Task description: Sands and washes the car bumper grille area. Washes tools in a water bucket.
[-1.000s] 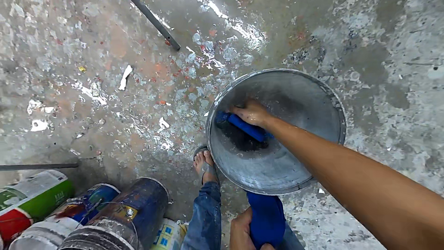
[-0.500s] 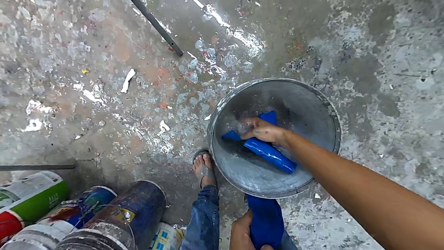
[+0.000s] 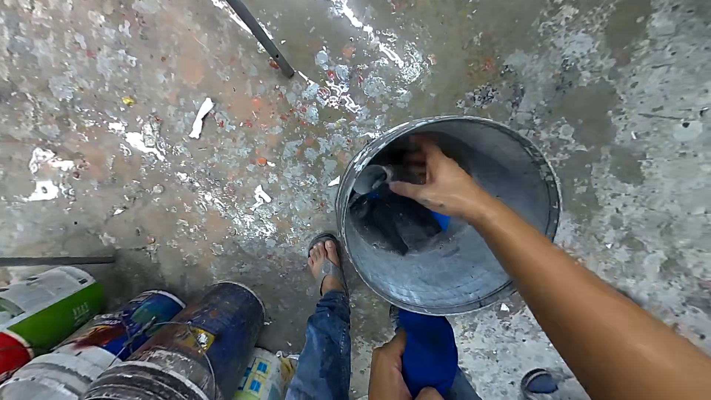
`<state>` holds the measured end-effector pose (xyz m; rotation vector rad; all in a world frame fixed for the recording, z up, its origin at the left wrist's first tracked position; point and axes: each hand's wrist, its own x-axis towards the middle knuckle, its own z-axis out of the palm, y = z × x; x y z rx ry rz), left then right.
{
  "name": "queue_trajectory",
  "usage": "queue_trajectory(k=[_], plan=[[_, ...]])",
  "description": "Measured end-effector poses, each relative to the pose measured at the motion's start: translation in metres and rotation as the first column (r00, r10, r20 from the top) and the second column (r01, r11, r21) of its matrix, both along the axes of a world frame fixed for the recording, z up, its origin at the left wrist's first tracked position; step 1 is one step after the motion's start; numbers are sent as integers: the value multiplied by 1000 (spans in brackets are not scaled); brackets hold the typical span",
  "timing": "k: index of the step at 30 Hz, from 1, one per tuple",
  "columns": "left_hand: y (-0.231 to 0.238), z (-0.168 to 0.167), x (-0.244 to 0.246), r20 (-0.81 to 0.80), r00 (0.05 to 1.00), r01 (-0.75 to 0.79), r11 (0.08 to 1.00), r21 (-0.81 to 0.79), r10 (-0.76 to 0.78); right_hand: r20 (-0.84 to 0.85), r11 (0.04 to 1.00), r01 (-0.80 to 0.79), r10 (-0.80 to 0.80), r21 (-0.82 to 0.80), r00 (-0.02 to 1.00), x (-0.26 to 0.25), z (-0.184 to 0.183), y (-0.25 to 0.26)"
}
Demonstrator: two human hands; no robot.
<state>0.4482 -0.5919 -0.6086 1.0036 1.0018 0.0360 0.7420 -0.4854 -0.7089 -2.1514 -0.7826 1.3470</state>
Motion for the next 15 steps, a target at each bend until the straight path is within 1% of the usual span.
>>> queue_trajectory(k=[1,2,3,4,6,8,9,10,11,12,13,14,15], plan=[[0,0,0,12,1000,-9,1000,-10,9,180,999,12,-4,-47,984,-6,3,0],[0,0,0,34,999,-29,999,-25,29,305,996,28,0,-88,952,-13,9,-1],[1,-1,1,70,996,-57,997,-45,60,380,992,30,20,-125,925,-21,15,-4],[2,-2,1,111,989,-88,994,-64,95,405,986,8,61,-166,912,-29,19,-9],[3,-3,1,168,974,-138,988,-74,149,353,947,-91,203,-308,913,-49,17,-24],[5,-2,2,194,966,-161,984,-72,172,195,846,-197,330,-495,924,-69,4,-34],[7,-2,3,212,960,-174,983,-60,183,114,799,-246,363,-548,925,-76,-4,-37],[9,-1,5,235,952,-191,981,-38,194,67,770,-283,388,-572,919,-80,-12,-39],[11,1,7,260,944,-205,979,-15,202,55,764,-300,400,-571,915,-81,-18,-41],[13,4,8,282,936,-221,975,3,211,36,757,-311,403,-575,915,-79,-21,-41],[17,8,8,301,928,-233,972,9,219,4,765,-304,372,-568,928,-74,-21,-41],[21,12,8,317,920,-246,969,13,230,-38,797,-268,295,-541,955,-67,-17,-41],[27,16,7,330,913,-263,964,29,239,-84,847,-202,184,-492,979,-58,-10,-43]])
